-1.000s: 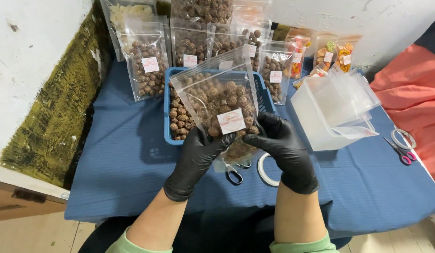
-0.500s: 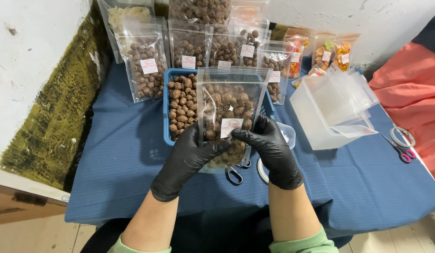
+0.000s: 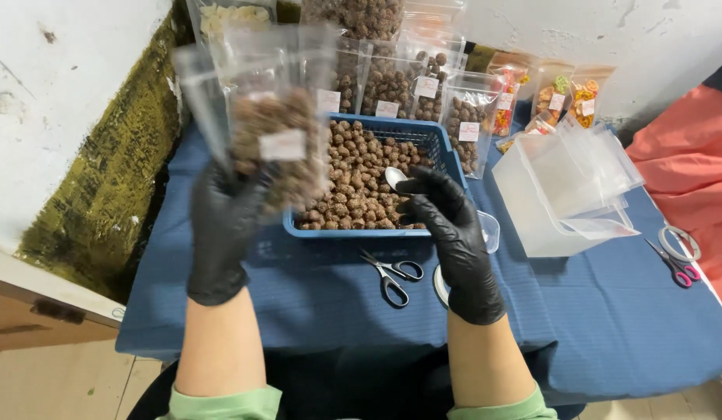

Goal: Filling plastic bags with small round food items from a basket using a spoon and sealing them.

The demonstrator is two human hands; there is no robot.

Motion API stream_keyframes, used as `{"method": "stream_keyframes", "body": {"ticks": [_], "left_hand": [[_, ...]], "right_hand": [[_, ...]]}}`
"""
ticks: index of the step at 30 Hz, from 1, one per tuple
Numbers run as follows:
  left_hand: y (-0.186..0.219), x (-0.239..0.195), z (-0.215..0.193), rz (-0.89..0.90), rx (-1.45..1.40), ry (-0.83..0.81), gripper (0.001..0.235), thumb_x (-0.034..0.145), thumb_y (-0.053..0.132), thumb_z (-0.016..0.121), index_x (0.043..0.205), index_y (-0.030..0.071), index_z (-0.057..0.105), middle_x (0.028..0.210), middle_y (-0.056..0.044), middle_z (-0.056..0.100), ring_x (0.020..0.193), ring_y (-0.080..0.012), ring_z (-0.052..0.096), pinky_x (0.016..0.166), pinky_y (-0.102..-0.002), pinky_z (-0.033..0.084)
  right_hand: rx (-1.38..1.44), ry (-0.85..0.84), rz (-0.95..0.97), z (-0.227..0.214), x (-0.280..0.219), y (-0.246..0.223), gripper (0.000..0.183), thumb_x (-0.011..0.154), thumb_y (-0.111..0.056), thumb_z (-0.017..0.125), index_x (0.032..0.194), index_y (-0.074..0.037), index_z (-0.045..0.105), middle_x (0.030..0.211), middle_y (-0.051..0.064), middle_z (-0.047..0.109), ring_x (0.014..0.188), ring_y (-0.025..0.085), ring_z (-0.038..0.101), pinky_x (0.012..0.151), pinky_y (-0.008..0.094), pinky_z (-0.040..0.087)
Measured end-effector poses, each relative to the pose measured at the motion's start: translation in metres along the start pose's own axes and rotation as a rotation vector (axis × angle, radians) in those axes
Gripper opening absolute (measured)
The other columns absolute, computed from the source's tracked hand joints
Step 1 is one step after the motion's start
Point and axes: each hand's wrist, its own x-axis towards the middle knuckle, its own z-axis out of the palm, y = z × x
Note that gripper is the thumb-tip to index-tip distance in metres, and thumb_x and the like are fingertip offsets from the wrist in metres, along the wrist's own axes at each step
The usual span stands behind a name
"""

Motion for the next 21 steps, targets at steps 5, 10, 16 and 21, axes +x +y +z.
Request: {"method": "stream_keyframes", "body": {"ticks": [5,10,16,21], "left_hand": [[-0.083,0.087,-0.050,0.348,0.326,0.199,0.029,0.112,0.013,0.071,0.133,0.000,0.058,0.112,-0.026,0.070,0.110,-0.0442,0.069,0.096,-0.058,0.052],[-0.175,0.155,-0.024,0.118,0.509,0.325,0.051,0.096,0.038,0.085,0.135,0.015,0.061,0.105,-0.006,0.075,0.103,-0.0271,0.074,0.093,-0.052,0.054],[-0.229,0.170,-0.002,0.351,0.368,0.262,0.062,0.102,0.031,0.078,0.152,0.012,0.049,0.138,-0.023,0.063,0.126,-0.0461,0.058,0.108,-0.058,0.050],[-0.190,0.144,0.027,0.564,0.635,0.294,0.074,0.115,0.051,0.043,0.165,0.001,0.025,0.158,-0.031,0.040,0.146,-0.0502,0.039,0.126,-0.060,0.025]], "right_hand": [[-0.055,0.028,-0.029,-0.015,0.000,-0.001,0.036,0.098,-0.014,0.065,0.132,0.000,0.065,0.111,0.021,0.073,0.088,0.022,0.070,0.086,0.036,0.057],[-0.098,-0.030,-0.019,-0.005,0.002,0.005,0.034,0.096,-0.013,0.068,0.127,0.001,0.068,0.106,0.020,0.075,0.085,0.021,0.070,0.086,0.036,0.057],[-0.104,-0.036,0.016,-0.004,0.005,0.011,0.035,0.097,-0.014,0.066,0.128,0.001,0.067,0.106,0.022,0.075,0.087,0.023,0.070,0.087,0.039,0.057],[-0.110,-0.067,0.052,-0.004,0.008,0.017,0.038,0.095,-0.014,0.068,0.130,0.002,0.067,0.107,0.025,0.075,0.090,0.026,0.070,0.089,0.042,0.058]]}}
